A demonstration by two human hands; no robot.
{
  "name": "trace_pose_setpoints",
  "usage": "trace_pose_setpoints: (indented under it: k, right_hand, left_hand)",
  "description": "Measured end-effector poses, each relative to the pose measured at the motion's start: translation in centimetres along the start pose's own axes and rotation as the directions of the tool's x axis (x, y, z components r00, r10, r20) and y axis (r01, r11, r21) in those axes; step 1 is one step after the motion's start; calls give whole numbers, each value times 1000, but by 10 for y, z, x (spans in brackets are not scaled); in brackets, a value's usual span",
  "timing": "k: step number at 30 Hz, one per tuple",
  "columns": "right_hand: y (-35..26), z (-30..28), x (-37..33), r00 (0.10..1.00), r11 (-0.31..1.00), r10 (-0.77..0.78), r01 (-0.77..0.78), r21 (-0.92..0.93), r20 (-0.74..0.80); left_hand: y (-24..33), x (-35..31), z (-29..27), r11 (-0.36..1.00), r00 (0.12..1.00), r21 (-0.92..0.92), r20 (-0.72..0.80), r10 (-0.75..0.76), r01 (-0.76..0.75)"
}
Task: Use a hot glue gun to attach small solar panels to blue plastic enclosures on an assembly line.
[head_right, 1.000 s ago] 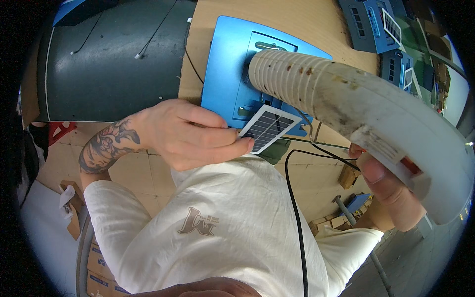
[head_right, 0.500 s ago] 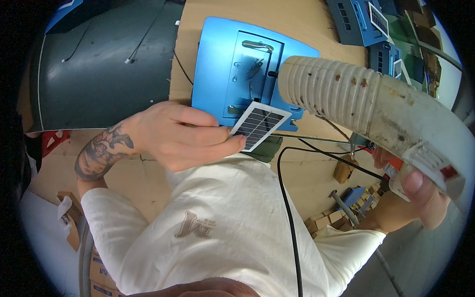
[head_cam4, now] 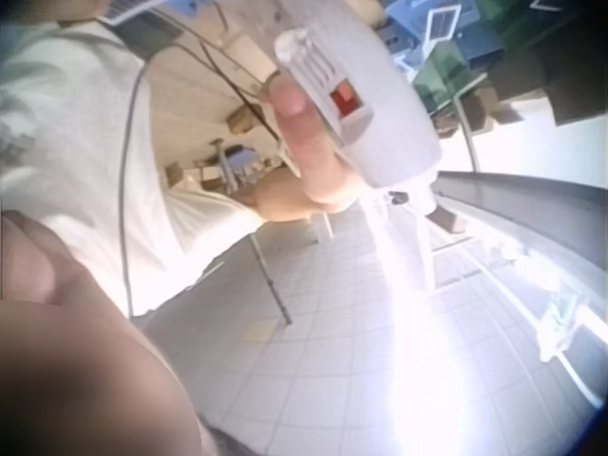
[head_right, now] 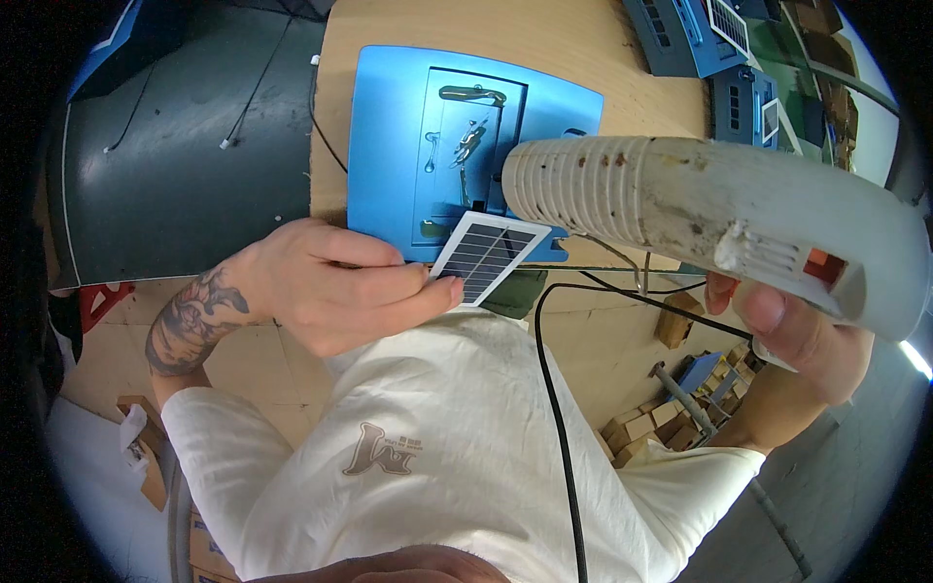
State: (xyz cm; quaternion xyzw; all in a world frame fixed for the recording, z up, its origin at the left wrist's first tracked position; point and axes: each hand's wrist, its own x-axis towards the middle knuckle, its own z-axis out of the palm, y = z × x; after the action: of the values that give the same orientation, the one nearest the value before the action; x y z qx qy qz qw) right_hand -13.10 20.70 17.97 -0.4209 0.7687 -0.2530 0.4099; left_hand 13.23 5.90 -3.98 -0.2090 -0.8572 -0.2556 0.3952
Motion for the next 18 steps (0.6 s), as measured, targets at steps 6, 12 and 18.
trace_pose_setpoints:
  k: [6, 12, 18]
  right_hand:
    - [3, -3, 2, 999, 999, -18, 19, -29, 39]
    - [4, -3, -2, 999, 997, -50, 52, -60, 20]
    - [-6, 1, -1, 999, 989, -32, 33, -142, 12]
  left_hand:
    - [1, -2, 4, 1000, 1000, 1, -26, -8, 8]
    - [0, -1, 1, 1000, 1000, -17, -3, -13, 13]
    - [1, -2, 1, 999, 1000, -28, -4, -30, 30]
